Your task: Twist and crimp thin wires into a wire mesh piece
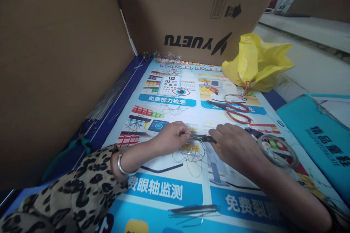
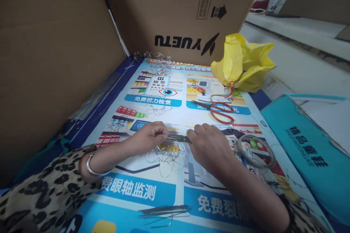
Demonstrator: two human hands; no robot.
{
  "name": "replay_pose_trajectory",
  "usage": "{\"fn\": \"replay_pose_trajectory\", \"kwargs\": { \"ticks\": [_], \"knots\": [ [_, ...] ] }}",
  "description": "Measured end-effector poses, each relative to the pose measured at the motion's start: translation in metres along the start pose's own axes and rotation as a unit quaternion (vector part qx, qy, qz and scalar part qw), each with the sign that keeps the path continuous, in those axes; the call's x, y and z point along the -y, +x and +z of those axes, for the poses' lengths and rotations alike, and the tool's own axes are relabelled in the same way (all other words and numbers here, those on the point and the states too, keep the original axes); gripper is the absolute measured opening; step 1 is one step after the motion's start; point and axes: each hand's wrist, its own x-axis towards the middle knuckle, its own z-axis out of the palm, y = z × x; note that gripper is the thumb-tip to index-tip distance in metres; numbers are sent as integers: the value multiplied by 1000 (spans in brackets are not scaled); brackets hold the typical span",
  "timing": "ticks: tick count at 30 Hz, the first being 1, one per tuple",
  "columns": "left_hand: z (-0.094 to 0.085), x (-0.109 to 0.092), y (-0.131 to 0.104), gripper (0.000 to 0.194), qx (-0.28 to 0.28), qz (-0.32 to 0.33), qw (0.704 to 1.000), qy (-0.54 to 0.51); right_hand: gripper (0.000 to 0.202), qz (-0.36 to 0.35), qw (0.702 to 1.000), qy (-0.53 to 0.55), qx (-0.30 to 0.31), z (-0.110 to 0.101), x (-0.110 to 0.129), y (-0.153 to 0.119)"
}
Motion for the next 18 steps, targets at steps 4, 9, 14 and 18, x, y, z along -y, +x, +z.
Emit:
{"fn": "replay_pose_trajectory", "kwargs": {
  "ticks": [4, 9, 14, 18],
  "knots": [
    [1, 1, 0, 13, -9, 0, 1000, -8, 10, -14, 997, -64, -44, -3, 1, -1],
    [4, 2, -1, 12, -21, -5, 1000, -12, 13, -15, 992, -95, -85, -3, 3, -4],
    [6, 1, -2, 13, -43, -19, 999, 0, 16, 1, 989, -108, -102, -4, 7, -7],
    [7, -1, -2, 13, -53, -10, 998, 9, 16, 12, 990, -106, -94, -3, 8, -7]
  ]
}}
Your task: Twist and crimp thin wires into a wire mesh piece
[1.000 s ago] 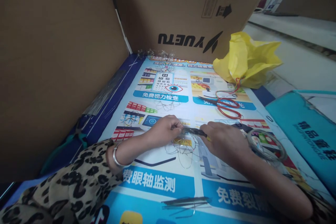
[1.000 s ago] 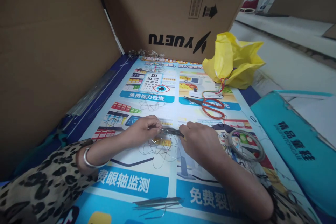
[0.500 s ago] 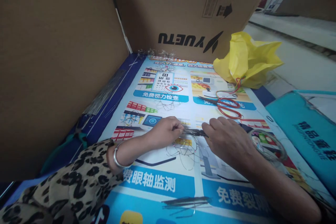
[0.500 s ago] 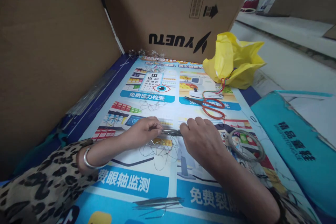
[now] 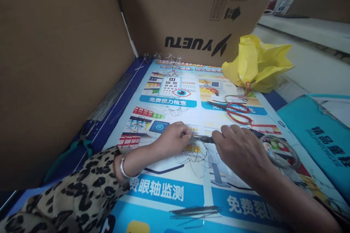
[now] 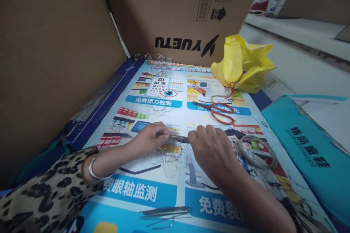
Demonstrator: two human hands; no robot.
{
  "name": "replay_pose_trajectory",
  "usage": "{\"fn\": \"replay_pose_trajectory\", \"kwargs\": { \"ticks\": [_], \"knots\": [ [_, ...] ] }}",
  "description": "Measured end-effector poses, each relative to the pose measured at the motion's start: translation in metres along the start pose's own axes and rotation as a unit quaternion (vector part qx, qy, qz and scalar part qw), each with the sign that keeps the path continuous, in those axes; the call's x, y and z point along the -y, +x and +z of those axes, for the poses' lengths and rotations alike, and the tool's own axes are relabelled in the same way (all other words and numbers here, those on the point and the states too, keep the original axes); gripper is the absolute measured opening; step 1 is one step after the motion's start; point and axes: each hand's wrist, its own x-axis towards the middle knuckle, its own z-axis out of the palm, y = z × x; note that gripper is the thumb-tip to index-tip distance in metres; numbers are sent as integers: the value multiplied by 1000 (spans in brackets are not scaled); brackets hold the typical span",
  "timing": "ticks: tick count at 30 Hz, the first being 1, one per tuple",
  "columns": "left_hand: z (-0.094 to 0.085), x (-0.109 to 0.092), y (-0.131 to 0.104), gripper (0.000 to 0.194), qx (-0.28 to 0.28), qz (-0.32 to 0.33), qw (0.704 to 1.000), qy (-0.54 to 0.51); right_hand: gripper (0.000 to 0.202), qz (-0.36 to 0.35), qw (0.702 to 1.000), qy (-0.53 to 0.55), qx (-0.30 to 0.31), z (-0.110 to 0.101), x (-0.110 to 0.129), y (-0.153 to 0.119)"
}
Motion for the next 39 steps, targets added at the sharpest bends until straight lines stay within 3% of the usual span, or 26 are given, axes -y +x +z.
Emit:
{"fn": "replay_pose_trajectory", "kwargs": {
  "ticks": [21, 30, 39],
  "knots": [
    [0, -2, 0, 14, -4, -10, 1000, -11, 15, 13, 995, 30, 96, 4, -1, 5],
    [-6, 0, 1, 9, 37, -19, 997, -60, 12, 30, 978, 142, 152, 12, -5, 5],
    [-4, 1, 1, 11, 23, 0, 999, -27, 19, 33, 968, 185, 168, 17, -8, 5]
  ]
}}
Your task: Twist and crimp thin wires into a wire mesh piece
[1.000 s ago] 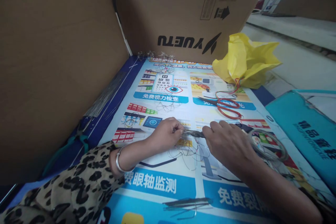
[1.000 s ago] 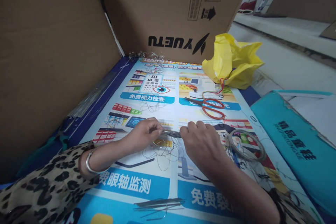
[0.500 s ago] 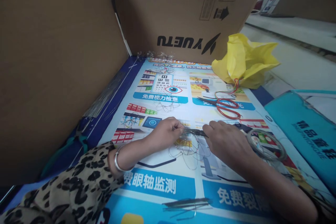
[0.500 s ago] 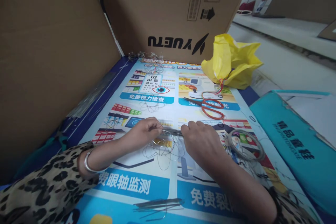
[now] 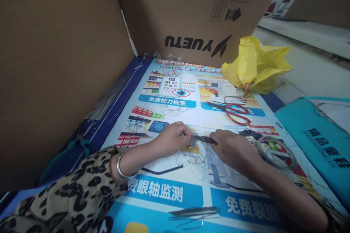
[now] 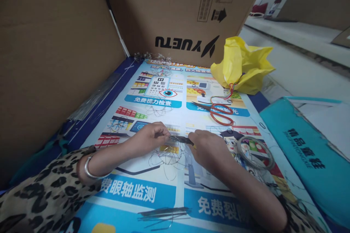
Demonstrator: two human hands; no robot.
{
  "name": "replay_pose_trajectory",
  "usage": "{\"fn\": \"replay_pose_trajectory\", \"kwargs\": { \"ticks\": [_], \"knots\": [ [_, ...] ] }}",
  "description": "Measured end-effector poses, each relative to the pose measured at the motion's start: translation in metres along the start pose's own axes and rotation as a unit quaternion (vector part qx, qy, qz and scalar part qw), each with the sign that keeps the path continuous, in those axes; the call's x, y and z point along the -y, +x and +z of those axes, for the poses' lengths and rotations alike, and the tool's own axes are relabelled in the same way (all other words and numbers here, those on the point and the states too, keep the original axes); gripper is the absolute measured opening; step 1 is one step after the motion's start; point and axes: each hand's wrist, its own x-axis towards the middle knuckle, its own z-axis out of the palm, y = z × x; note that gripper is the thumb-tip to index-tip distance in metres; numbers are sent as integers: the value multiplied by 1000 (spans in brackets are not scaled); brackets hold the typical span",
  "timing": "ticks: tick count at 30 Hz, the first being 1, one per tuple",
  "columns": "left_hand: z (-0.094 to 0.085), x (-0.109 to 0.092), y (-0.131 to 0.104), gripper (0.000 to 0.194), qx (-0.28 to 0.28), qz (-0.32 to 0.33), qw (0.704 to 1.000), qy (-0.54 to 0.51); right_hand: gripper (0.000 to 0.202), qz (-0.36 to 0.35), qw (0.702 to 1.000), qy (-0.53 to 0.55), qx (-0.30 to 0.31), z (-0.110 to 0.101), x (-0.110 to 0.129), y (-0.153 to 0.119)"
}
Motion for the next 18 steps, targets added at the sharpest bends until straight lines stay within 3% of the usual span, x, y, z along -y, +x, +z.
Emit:
{"fn": "replay_pose_trajectory", "kwargs": {
  "ticks": [12, 18],
  "knots": [
    [3, -1, 0, 12, -17, -3, 1000, 5, 13, -31, 988, -121, -90, -11, 3, -3],
    [2, -4, -1, 12, -32, 6, 999, 21, 10, -34, 988, -120, -95, -6, 5, -4]
  ]
}}
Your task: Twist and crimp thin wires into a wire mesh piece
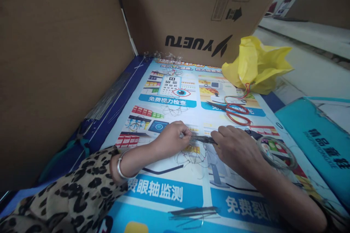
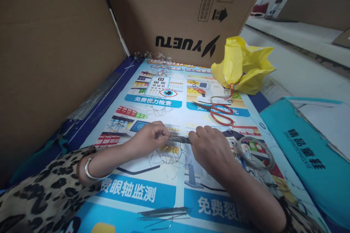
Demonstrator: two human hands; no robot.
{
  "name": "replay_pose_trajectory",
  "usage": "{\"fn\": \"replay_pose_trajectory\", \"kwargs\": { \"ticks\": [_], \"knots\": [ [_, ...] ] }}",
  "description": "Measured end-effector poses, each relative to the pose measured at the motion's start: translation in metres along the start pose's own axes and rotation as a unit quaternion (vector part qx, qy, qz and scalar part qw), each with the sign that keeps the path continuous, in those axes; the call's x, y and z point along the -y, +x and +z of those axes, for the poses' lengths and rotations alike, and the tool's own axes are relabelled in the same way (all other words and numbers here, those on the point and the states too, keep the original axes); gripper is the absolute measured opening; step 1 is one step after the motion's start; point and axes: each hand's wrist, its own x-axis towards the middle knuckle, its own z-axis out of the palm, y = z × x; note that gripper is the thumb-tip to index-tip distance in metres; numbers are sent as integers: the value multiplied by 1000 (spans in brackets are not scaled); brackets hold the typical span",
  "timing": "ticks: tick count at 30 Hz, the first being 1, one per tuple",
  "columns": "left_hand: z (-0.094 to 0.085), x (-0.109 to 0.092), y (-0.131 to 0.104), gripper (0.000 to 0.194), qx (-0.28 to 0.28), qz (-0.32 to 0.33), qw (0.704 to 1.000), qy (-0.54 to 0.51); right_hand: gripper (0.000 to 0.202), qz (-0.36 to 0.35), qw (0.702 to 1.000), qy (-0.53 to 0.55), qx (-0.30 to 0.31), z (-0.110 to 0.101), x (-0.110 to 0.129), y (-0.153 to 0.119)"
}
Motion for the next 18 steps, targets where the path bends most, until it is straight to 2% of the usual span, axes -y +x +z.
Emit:
{"fn": "replay_pose_trajectory", "kwargs": {
  "ticks": [8, 18],
  "knots": [
    [0, 0, -1, 11, -17, 21, 1000, 11, 9, 20, 1000, 15, 16, 1, 2, -1],
    [3, -2, -4, 13, -65, 55, 996, 34, 9, 44, 998, -30, 39, -5, 9, 0]
  ]
}}
